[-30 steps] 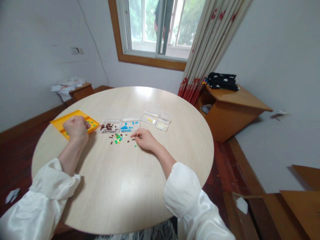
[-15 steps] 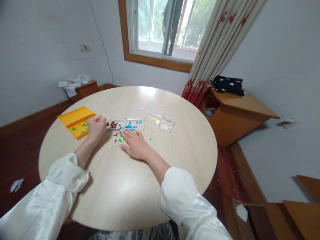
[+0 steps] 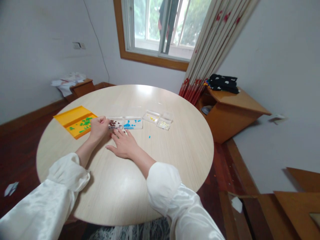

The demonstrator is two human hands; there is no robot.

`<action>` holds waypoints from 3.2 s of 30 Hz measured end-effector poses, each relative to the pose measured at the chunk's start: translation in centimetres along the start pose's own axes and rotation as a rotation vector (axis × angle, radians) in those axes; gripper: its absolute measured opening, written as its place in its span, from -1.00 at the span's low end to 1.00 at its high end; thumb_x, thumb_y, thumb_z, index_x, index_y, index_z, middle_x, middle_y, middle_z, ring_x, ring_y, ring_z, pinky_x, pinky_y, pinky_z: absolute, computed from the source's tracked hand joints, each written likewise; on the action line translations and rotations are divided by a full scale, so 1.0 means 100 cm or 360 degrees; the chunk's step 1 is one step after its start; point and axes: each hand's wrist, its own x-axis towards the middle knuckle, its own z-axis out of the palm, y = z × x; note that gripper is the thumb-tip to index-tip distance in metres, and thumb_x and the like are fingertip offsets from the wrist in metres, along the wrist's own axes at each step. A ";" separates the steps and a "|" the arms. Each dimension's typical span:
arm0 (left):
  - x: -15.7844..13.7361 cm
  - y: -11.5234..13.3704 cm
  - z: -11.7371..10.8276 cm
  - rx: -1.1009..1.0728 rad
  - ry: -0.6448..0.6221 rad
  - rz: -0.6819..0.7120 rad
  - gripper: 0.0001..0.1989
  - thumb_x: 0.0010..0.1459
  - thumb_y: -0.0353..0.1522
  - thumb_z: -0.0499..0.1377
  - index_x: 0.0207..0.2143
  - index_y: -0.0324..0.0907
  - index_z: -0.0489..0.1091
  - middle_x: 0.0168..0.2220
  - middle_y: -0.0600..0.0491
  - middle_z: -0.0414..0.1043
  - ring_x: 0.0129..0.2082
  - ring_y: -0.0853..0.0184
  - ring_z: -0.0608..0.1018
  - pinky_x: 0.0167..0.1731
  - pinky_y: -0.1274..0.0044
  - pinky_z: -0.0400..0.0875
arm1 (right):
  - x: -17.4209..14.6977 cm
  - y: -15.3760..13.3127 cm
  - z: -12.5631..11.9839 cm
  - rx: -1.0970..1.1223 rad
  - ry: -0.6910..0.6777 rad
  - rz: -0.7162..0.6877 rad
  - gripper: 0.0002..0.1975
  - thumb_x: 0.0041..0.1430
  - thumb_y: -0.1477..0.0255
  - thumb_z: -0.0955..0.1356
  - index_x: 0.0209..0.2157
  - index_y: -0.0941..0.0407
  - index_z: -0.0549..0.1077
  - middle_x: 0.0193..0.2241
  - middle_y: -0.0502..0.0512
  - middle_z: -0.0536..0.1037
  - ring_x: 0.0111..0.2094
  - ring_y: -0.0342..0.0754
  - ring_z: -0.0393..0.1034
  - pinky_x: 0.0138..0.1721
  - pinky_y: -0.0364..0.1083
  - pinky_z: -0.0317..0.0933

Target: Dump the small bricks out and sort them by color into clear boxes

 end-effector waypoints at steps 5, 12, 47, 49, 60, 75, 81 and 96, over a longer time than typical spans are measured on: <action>-0.009 0.000 -0.001 0.0046 -0.0210 0.0152 -0.67 -0.10 -0.47 0.03 -0.74 -0.13 -0.11 -0.74 0.22 -0.11 -0.66 0.48 0.06 -0.60 0.57 -0.03 | -0.004 0.005 0.002 0.0019 0.0009 0.0132 -0.36 0.31 0.15 0.11 0.24 0.30 0.10 0.29 0.27 0.04 0.32 0.11 -0.13 0.29 0.17 -0.21; -0.034 -0.002 -0.007 0.0285 -0.0410 0.0332 -0.75 0.04 -0.33 0.01 -0.66 -0.14 0.08 -0.68 0.18 0.11 -0.62 0.42 0.22 -0.53 0.56 0.11 | -0.027 0.008 -0.001 0.0033 0.0039 0.0268 -0.39 0.32 0.20 0.11 0.26 0.28 0.07 0.30 0.26 0.02 0.32 0.10 -0.13 0.29 0.15 -0.20; -0.098 0.028 0.019 0.0739 -0.1287 0.0811 -0.34 0.21 -0.17 -0.13 0.25 -0.41 -0.01 0.27 -0.26 0.05 0.29 0.15 0.12 0.27 0.24 -0.14 | -0.066 0.037 -0.008 0.0789 0.0255 0.0650 -0.46 0.32 0.38 0.05 0.28 0.25 0.05 0.27 0.20 0.10 0.29 -0.08 0.01 0.29 0.00 -0.14; -0.101 0.027 0.019 0.0459 -0.1262 0.0682 -0.33 0.20 -0.14 -0.10 0.25 -0.37 -0.01 0.27 -0.25 0.06 0.28 0.15 0.14 0.27 0.25 -0.10 | -0.068 0.039 -0.007 0.0997 0.0361 0.0689 -0.46 0.33 0.35 0.04 0.28 0.24 0.03 0.28 0.19 0.09 0.29 -0.11 0.00 0.27 -0.02 -0.08; -0.088 0.002 0.020 -0.1539 -0.0164 -0.0687 -0.68 0.07 -0.23 0.09 -0.15 -0.17 0.38 0.01 -0.08 0.42 0.08 0.30 0.41 0.16 0.38 0.14 | -0.068 0.008 -0.011 0.0249 0.0099 0.0655 -0.27 0.27 0.08 0.12 0.31 0.23 -0.07 0.32 0.33 -0.07 0.34 0.14 -0.25 0.29 0.18 -0.34; -0.113 0.012 0.008 0.0094 -0.0434 0.0145 -0.63 0.16 -0.35 -0.04 -0.05 -0.32 0.36 0.05 -0.22 0.38 0.09 0.21 0.40 0.15 0.31 0.18 | -0.079 -0.013 -0.009 -0.0032 0.0110 0.0492 -0.38 0.32 0.33 0.06 0.30 0.37 -0.11 0.33 0.29 -0.15 0.35 0.08 -0.31 0.30 0.14 -0.29; -0.140 0.032 -0.004 0.0977 -0.1032 0.0584 -0.48 0.28 -0.32 -0.19 0.21 -0.38 0.11 0.27 -0.20 0.07 0.27 0.14 0.15 0.25 0.19 -0.06 | -0.093 -0.020 -0.007 -0.0077 -0.0050 0.0504 -0.41 0.27 0.44 0.05 0.29 0.37 -0.05 0.32 0.25 -0.08 0.34 0.07 -0.20 0.30 0.15 -0.28; -0.151 0.031 -0.016 0.1175 -0.0849 0.0574 -0.43 0.30 -0.25 -0.17 0.22 -0.48 0.06 0.28 -0.33 -0.01 0.29 0.08 0.11 0.23 0.20 0.02 | -0.126 -0.028 -0.003 -0.0063 0.0109 0.0699 -0.37 0.32 0.29 0.07 0.26 0.45 0.00 0.29 0.44 -0.03 0.33 0.15 -0.17 0.29 0.12 -0.22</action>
